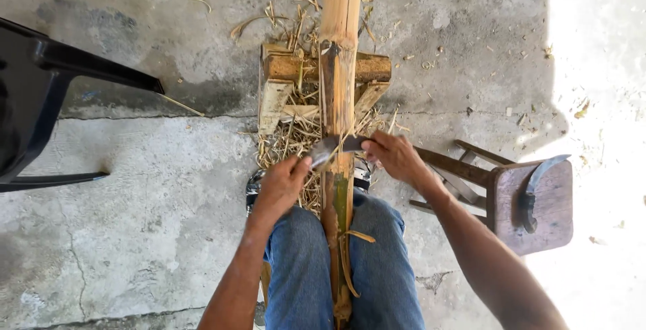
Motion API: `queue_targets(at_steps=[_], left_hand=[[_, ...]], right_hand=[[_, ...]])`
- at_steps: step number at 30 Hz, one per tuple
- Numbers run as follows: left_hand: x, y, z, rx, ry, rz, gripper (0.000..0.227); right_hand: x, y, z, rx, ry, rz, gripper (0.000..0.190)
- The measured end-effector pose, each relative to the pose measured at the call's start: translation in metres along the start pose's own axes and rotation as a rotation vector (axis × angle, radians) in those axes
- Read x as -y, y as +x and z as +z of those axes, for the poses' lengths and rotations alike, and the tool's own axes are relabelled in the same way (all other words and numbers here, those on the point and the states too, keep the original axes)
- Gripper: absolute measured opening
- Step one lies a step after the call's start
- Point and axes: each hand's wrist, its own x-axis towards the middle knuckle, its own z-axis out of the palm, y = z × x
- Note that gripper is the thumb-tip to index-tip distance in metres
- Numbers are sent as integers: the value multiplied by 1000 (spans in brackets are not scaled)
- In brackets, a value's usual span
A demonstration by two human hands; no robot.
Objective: Stripping and shaving thin strips of bamboo using a specialized hook-shaped knife.
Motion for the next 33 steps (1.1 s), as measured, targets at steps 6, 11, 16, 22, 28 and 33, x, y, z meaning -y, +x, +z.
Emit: queue_targets(at_steps=[6,11,16,22,28,33], left_hand=[[-8,-77,-17,177,-253,-332,40],[-23,-26,-5,-128,-809,-34,30],[-54,49,5,-349,-1036,-63,25],[-58,98,11,-503,-766,128,42],[-47,115,17,-583,-511,302,37],[-55,115,12,-665,-422,483,33]], right_hand=[[-7,-38,16,75,-125,-301,36],[136,9,-68,-410,-314,-373,23],[188,98,-44,-622,-222,-813,21],[183,151,-54,-618,-365,-633,44],[162,177,-50,-789,-335,-687,52],[162,173,-45,-872,-221,-715,50]])
